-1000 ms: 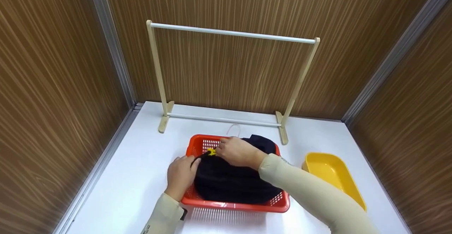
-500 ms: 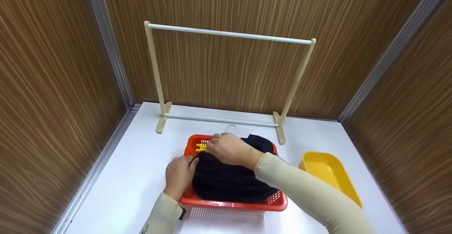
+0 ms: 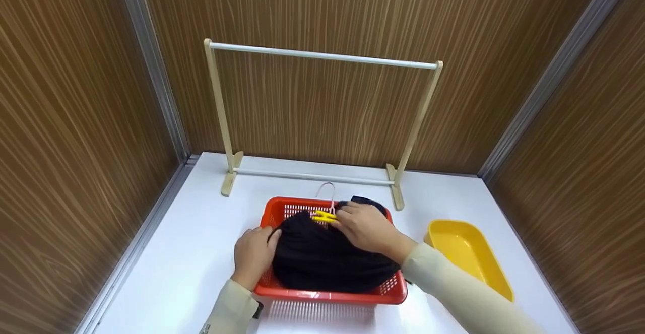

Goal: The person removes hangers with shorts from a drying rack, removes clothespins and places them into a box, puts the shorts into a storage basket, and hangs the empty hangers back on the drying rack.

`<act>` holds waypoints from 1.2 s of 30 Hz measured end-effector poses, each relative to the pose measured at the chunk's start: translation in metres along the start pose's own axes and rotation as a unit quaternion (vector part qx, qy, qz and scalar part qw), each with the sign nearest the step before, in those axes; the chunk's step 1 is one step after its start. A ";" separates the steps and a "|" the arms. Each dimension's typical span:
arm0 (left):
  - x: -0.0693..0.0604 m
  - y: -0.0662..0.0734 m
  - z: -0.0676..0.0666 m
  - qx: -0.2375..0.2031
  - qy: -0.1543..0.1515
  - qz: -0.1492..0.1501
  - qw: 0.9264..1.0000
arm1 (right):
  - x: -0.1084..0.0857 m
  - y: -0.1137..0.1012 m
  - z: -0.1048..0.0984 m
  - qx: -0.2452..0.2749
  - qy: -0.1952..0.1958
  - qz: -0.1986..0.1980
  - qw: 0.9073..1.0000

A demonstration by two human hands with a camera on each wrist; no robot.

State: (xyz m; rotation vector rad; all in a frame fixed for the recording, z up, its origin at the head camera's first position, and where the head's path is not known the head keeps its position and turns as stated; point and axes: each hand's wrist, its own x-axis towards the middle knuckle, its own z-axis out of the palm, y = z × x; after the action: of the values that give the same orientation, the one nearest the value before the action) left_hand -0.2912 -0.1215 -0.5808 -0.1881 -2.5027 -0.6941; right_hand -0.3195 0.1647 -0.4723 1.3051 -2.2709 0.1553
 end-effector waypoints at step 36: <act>0.003 0.000 -0.001 -0.002 -0.018 -0.015 1.000 | -0.101 0.008 0.053 0.254 0.237 0.307 0.886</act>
State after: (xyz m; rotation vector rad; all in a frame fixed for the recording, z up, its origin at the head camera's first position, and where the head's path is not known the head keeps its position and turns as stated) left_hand -0.2927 -0.1221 -0.5783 -0.1663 -2.5443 -0.7131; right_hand -0.3054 0.2292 -0.5660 0.5893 -2.1769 1.2175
